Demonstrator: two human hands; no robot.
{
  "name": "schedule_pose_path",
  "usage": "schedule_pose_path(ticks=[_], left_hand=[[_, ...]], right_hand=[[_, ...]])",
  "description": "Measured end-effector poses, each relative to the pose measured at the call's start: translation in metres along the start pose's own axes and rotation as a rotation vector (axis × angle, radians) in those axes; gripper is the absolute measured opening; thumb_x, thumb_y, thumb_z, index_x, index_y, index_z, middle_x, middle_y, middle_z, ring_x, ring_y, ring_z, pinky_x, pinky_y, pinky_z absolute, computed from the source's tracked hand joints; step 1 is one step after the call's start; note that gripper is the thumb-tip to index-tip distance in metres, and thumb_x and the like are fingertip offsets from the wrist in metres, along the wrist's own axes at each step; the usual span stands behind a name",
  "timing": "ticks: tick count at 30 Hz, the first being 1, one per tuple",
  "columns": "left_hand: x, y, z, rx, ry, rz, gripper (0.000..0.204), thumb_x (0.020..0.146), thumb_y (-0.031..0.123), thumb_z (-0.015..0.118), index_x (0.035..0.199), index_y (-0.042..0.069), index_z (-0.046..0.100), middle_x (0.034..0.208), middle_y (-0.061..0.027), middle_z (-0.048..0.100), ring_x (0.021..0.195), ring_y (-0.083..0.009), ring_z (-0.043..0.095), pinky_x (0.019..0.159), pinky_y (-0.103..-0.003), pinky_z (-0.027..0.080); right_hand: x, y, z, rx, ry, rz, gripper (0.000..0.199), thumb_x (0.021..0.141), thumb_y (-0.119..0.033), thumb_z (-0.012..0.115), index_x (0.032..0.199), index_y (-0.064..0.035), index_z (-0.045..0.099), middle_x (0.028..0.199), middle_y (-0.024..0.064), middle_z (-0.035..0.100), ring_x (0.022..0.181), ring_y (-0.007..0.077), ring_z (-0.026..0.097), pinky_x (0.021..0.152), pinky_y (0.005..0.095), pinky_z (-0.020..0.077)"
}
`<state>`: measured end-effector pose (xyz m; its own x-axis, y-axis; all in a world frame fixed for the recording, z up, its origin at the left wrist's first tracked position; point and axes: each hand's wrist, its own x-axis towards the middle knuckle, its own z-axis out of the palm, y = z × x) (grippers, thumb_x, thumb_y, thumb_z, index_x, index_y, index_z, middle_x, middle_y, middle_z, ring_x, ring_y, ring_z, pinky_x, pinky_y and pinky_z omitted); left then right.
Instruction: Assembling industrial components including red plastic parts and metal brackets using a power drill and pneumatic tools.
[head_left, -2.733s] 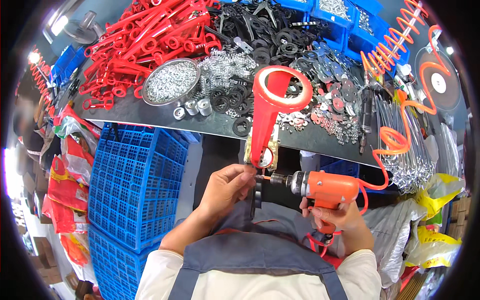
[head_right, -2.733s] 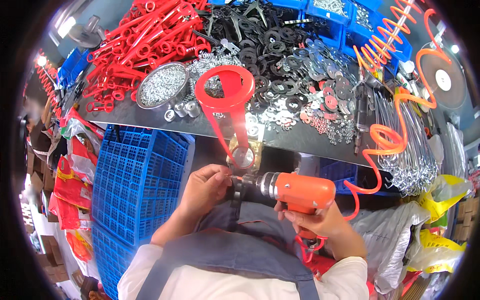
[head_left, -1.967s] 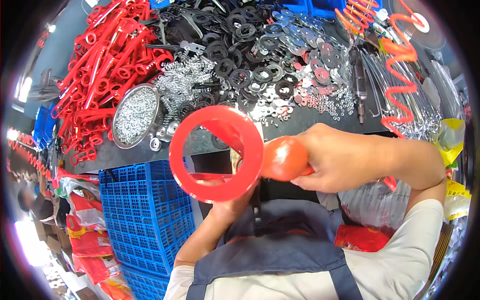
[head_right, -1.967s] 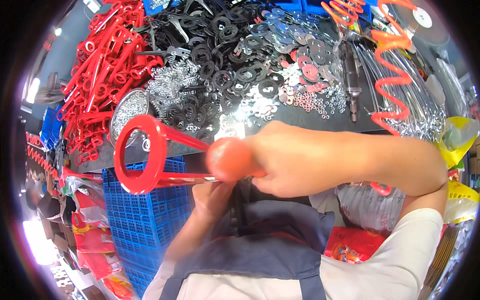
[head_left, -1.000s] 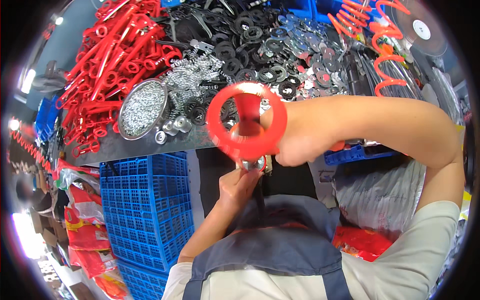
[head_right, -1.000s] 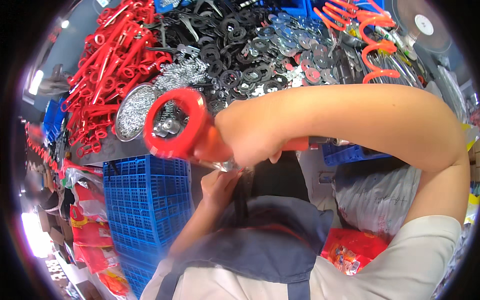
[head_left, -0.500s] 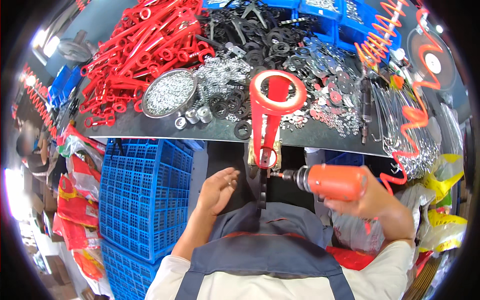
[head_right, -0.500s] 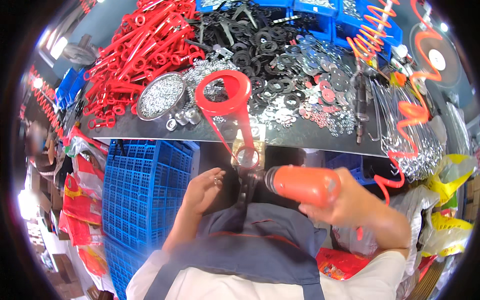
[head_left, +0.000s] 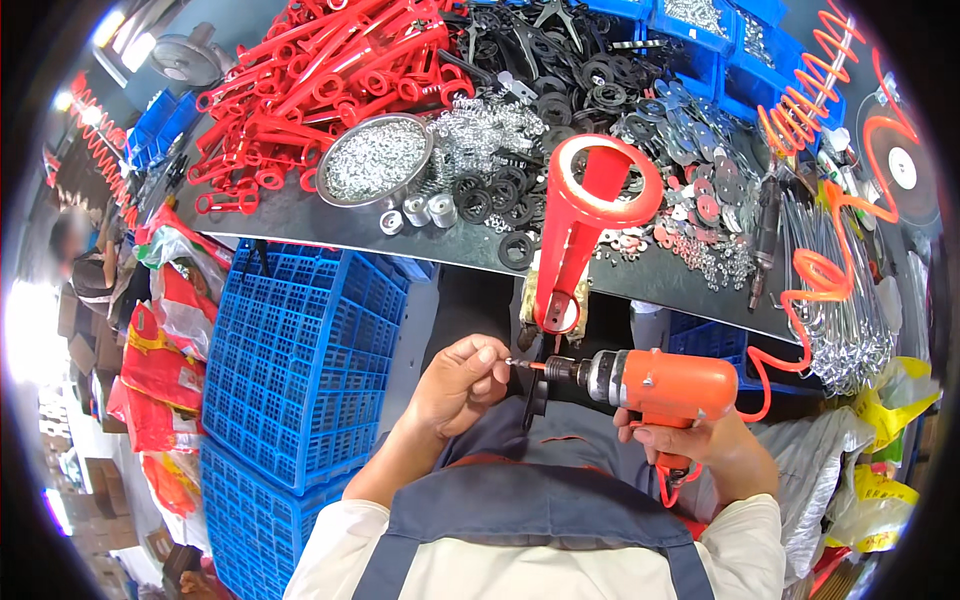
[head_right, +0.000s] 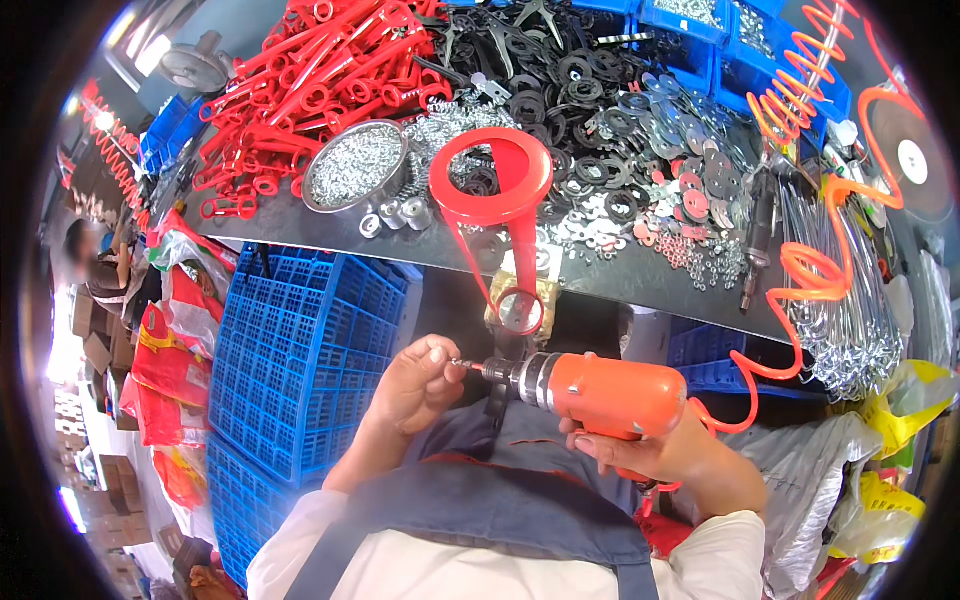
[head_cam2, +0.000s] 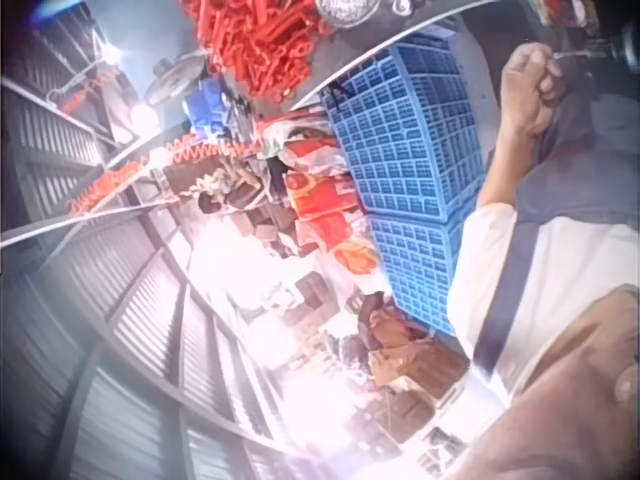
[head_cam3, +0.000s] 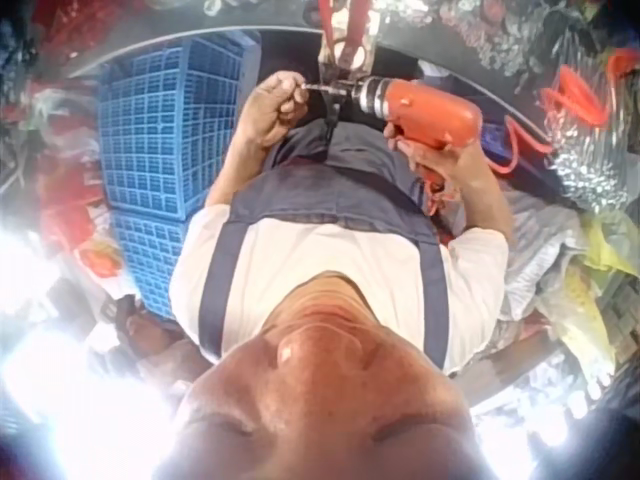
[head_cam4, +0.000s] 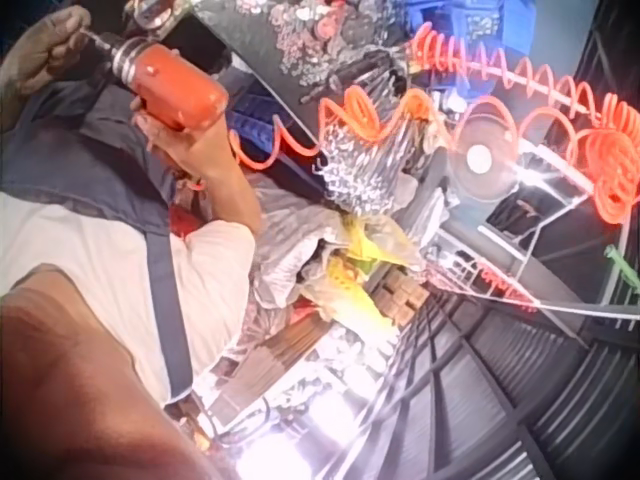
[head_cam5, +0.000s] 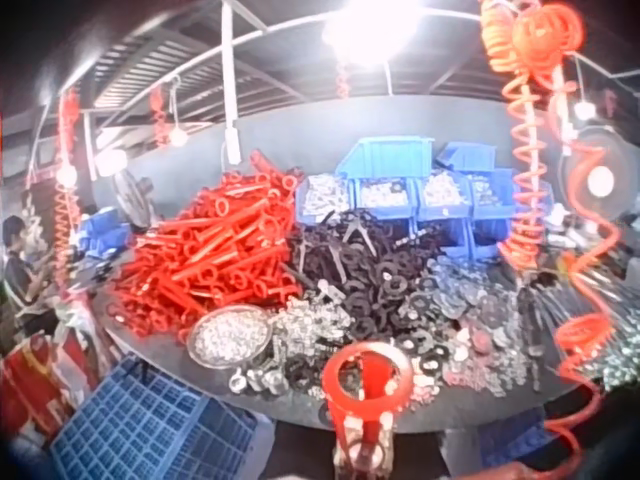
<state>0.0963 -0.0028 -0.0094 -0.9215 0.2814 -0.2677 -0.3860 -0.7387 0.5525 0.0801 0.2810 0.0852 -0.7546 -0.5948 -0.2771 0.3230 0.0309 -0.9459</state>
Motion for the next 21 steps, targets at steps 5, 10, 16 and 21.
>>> schedule_pose_path(ticks=[5, 10, 16, 21], left_hand=[[0.006, -0.006, -0.013, -0.043, -0.057, 0.038, 0.017, 0.097, 0.017, 0.052, 0.092, 0.002, 0.058, 0.073, -0.0041, 0.055, 0.052, -0.0065, 0.037, 0.047, -0.02, 0.03], [0.001, -0.002, 0.002, -0.053, -0.019, -0.019, 0.019, 0.097, 0.018, 0.053, 0.094, 0.0, 0.059, 0.073, -0.0043, 0.055, 0.046, -0.0046, 0.036, 0.042, -0.019, 0.029], [0.0, -0.006, -0.008, 0.017, 0.125, 0.041, 0.022, 0.098, 0.02, 0.051, 0.094, -0.001, 0.059, 0.073, -0.004, 0.056, 0.044, -0.003, 0.037, 0.038, -0.017, 0.028], [-0.001, -0.009, -0.018, -0.147, -0.112, 0.002, 0.023, 0.098, 0.021, 0.051, 0.094, 0.0, 0.06, 0.072, -0.0035, 0.057, 0.04, -0.0022, 0.034, 0.036, -0.017, 0.028]], right_hand=[[0.003, 0.006, 0.0, 0.025, -0.003, -0.016, 0.042, 0.081, 0.0, 0.068, 0.12, -0.0026, 0.054, 0.092, 0.0094, 0.066, 0.08, 0.0151, 0.066, 0.052, 0.0265, 0.0538], [0.009, 0.013, 0.002, 0.049, -0.034, -0.045, 0.043, 0.08, 0.001, 0.069, 0.12, -0.0028, 0.053, 0.092, 0.01, 0.066, 0.079, 0.0158, 0.066, 0.051, 0.0268, 0.0539], [0.013, 0.016, 0.004, 0.067, -0.033, -0.051, 0.038, 0.08, 0.0, 0.069, 0.116, -0.0024, 0.055, 0.09, 0.0099, 0.065, 0.078, 0.016, 0.065, 0.051, 0.0262, 0.0536], [0.013, 0.015, 0.009, 0.095, -0.022, -0.053, 0.036, 0.081, 0.0, 0.068, 0.115, -0.0017, 0.056, 0.09, 0.0099, 0.065, 0.077, 0.0157, 0.065, 0.051, 0.0263, 0.0532]])
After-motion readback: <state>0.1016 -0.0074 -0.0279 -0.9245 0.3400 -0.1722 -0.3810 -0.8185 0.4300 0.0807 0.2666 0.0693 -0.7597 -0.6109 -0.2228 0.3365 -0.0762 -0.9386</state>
